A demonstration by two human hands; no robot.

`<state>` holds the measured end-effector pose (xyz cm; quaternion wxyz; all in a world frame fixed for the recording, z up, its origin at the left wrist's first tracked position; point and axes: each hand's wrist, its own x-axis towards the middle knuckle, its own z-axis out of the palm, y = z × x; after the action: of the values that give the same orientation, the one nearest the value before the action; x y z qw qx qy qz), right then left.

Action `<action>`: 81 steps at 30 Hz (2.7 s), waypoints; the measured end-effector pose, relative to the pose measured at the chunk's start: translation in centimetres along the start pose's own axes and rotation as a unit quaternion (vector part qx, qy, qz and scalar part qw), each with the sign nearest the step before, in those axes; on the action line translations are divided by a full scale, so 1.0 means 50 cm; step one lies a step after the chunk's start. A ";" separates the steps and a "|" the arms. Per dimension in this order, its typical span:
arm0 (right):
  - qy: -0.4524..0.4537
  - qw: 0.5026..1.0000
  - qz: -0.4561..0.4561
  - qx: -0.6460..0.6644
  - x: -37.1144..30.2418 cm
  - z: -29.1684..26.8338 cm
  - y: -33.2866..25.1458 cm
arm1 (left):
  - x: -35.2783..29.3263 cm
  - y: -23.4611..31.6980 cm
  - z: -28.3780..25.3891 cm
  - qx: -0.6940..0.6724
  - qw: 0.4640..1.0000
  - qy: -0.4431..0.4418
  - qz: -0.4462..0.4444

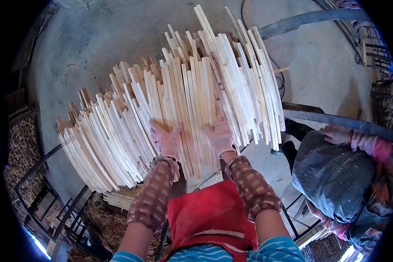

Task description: The person sorts and stacks thin wooden planks on a metal table in a workshop. They repeatedly pick up planks from a pile, align them, and place them into organized stacks while a coworker assists nearby.

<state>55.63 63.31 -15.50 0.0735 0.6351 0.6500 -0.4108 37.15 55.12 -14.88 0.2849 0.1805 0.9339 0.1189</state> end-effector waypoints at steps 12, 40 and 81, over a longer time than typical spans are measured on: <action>-0.008 0.976 -0.008 0.216 -0.019 0.066 0.150 | 0.023 0.047 -0.028 0.034 0.977 0.060 0.202; -0.070 0.795 0.166 0.580 -0.112 0.022 0.122 | 0.066 0.050 -0.031 -0.053 0.928 0.052 0.366; -0.380 0.715 0.117 0.575 -0.383 -0.023 -0.185 | -0.238 -0.535 -0.366 0.011 0.994 0.106 -0.005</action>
<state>51.45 50.73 1.14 -0.0172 0.4159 0.1268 -0.9003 28.62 23.87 -2.93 0.1834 0.1655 0.9608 0.1259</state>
